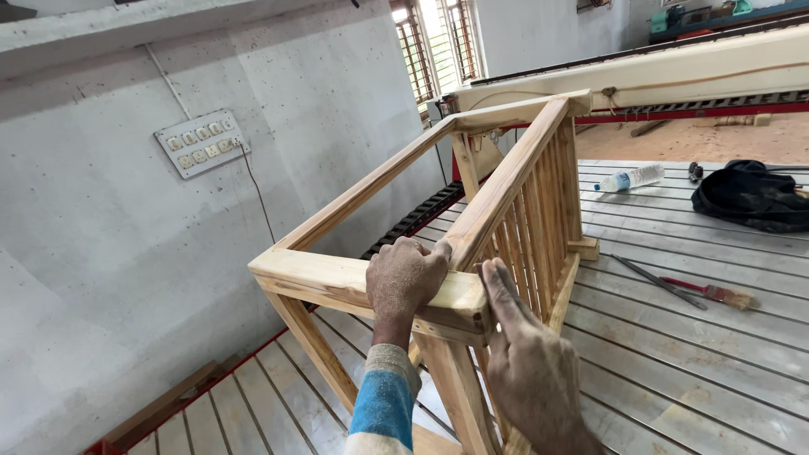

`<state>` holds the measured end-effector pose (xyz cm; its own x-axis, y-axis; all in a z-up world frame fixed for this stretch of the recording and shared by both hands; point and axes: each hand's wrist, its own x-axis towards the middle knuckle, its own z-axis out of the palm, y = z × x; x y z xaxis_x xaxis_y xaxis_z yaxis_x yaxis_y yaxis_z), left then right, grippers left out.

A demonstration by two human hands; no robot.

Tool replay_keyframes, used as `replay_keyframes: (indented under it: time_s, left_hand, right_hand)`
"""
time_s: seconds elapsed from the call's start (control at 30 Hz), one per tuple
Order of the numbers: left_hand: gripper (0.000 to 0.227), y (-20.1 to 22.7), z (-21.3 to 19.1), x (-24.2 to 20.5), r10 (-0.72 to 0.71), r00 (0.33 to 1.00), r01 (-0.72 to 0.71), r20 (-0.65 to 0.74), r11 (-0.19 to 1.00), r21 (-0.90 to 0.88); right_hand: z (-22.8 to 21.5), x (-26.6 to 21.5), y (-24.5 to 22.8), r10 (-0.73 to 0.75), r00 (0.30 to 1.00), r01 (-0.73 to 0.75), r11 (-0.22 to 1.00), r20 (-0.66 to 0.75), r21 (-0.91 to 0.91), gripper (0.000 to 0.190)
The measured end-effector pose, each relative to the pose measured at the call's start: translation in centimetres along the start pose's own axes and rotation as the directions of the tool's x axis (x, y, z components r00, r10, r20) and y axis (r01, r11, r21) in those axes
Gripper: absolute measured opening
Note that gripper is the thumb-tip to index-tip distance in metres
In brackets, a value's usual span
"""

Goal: The person smooths the edges and corners of a wooden frame using a hand file and sandpaper. The person works on multiple corners and edges of the frame, alternating between the two tools to refine the surface.

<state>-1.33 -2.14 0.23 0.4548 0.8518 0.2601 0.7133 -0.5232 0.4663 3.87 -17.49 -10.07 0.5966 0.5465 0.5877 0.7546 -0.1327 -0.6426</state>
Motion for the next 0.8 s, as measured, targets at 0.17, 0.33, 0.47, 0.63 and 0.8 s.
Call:
replay_keyframes:
  time_s: [0.17,0.33,0.47,0.63,0.8]
  left_hand:
    - [0.048,-0.1,-0.2,0.0,0.043,0.997,-0.042,-0.066,0.999,0.009]
    - [0.050,-0.2,0.2,0.7,0.034,0.997,-0.032,-0.066,0.999,0.028]
    - [0.053,-0.8,0.6,0.1,0.034,0.998,-0.032,-0.054,0.998,0.046]
    - [0.048,-0.1,-0.3,0.5,0.032,0.999,-0.032,-0.024,0.999,0.005]
    - [0.047,-0.2,-0.1,-0.2,0.034,0.998,-0.033,-0.058,0.999,0.018]
  right_hand:
    - [-0.6,0.0,-0.6,-0.236,0.953,0.233,0.972,-0.189,-0.036,0.057]
    - [-1.7,-1.2,-1.5,-0.238,0.961,0.233,0.971,-0.140,-0.049,0.062]
    - [-1.6,1.5,-0.8,-0.096,0.995,0.098,0.992,0.027,-0.076,0.059]
    - [-1.6,-1.2,-1.1,-0.120,0.993,0.122,0.982,0.019,-0.146,0.059]
    - [-1.5,1.1,-0.1,-0.337,0.922,0.334,0.941,-0.191,-0.048,0.066]
